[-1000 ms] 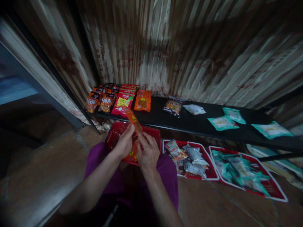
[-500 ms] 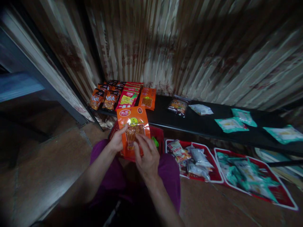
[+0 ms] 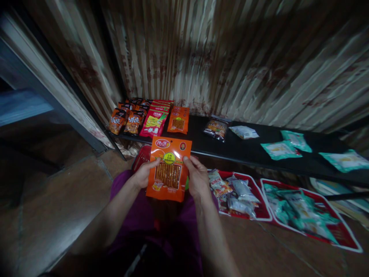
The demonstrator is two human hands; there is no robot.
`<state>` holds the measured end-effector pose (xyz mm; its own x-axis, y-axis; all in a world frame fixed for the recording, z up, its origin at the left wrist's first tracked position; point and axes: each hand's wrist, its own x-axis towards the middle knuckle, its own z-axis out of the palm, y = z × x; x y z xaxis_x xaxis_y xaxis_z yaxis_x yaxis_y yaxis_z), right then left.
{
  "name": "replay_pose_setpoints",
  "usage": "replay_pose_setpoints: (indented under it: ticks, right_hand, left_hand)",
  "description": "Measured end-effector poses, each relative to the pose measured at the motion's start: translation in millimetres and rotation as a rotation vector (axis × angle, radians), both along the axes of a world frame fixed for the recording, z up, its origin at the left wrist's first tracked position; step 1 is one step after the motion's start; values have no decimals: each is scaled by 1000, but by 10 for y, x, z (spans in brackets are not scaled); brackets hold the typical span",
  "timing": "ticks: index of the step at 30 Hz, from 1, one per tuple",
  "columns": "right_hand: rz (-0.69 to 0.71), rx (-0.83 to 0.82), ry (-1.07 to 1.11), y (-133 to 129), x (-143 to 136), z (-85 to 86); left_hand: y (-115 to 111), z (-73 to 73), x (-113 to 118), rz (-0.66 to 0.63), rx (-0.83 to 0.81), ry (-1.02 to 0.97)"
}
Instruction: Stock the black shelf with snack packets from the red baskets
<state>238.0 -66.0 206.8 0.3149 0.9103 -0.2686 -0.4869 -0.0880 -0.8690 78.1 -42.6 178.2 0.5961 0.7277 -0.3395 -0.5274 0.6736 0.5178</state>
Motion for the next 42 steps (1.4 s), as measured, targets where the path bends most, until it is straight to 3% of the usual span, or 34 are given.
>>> replay_pose_setpoints:
  ticks: [10, 19, 27, 31, 42]
  right_hand:
    - [-137, -7, 70, -3, 16, -19]
    - [-166, -4, 97, -40, 22, -16]
    - [-191, 0, 91, 20, 0, -10]
    - [-165, 18, 86, 51, -9, 30]
    - [-218, -43, 64, 164, 43, 14]
  left_hand:
    - [46, 45, 92, 228, 93, 51]
    - [80, 91, 105, 298, 141, 85]
    - [93, 132, 79, 226, 116, 26]
    - [81, 95, 44, 255, 102, 50]
    - [10, 61, -23, 175, 182, 76]
